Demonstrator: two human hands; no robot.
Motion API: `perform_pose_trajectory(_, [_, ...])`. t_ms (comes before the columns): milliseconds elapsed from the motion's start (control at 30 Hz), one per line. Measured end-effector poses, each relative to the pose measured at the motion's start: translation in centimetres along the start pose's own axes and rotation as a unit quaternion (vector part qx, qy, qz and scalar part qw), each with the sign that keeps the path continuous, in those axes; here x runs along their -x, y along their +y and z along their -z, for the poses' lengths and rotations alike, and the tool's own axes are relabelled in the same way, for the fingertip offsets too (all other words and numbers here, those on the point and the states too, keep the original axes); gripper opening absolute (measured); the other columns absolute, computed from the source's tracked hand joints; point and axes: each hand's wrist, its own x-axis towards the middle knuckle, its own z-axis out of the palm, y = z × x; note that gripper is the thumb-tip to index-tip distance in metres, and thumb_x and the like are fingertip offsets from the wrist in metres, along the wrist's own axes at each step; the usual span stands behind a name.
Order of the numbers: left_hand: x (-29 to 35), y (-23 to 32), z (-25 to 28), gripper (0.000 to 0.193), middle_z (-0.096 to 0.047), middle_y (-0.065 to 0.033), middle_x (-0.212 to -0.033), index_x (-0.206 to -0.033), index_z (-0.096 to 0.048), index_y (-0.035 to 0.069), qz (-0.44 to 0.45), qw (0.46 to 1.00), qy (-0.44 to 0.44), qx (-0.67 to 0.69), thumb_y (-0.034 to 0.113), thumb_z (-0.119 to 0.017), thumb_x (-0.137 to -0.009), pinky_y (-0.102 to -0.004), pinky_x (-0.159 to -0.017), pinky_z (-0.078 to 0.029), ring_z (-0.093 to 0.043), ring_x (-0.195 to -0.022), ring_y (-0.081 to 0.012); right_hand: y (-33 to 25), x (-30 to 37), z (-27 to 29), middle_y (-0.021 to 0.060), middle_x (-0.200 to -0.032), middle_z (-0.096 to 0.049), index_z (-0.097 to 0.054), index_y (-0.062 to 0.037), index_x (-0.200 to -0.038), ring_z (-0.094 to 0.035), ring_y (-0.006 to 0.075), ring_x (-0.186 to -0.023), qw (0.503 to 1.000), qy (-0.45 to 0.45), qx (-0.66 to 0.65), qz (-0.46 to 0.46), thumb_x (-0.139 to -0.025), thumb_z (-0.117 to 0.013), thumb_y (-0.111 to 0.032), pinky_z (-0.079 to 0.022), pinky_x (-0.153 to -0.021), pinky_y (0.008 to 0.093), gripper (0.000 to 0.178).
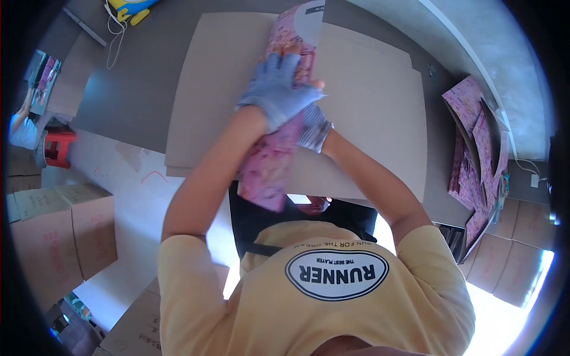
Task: The person wraps rectangular cardboard boxes with pink floral-patterned paper. They place a box on the table, cover it with paper, fold the edges, and use a handheld device to seal the seams. The wrapped packages are stacked on the table.
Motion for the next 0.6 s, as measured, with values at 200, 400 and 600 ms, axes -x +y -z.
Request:
perform_pose_trajectory(200, [-0.6,4.3,-4.3,0.080,-0.030,-0.0168,-0.144,-0.143,-0.034,0.022,0.069,0.988,-0.009,-0.135,0.062,-0.052,-0.076,-0.0673,-0.098,-0.022,-0.024,-0.133,-0.0404,-0.9,-1.6,4.4,0.0174,-0.130,-0.049,-0.038,-0.0024,-0.133,-0.049,0.0305,-0.120,0.951,0.063,-0.301,-0.018,-0.097,-0.034,-0.047,-0.036,-0.106,0.0437,0.058])
perform_pose_trajectory(400, [0.5,3.1,-4.9,0.081,-0.027,-0.0167,-0.147,-0.143,-0.034,0.020,0.045,0.981,-0.026,-0.186,0.059,-0.057,-0.076,-0.0666,-0.099,-0.018,-0.019,-0.137,-0.0384,-6.5,-0.1,7.9,0.0152,-0.123,-0.056,-0.045,-0.0033,-0.127,-0.055,0.0289,-0.114,0.970,0.066,-0.226,-0.058,-0.098,-0.039,-0.036,-0.044,-0.100,0.0422,0.044])
perform_pose_trajectory(600, [1.2,1.3,-7.2,0.081,-0.023,-0.0179,-0.150,-0.144,-0.034,0.018,0.014,0.976,0.008,-0.218,0.059,-0.055,-0.078,-0.0681,-0.102,-0.012,-0.012,-0.140,-0.0398,-7.4,-2.9,10.6,0.0118,-0.103,-0.065,-0.053,0.0013,-0.115,-0.067,0.0218,-0.088,0.968,0.166,0.144,-0.121,-0.087,-0.061,-0.020,-0.058,-0.073,0.0335,0.036])
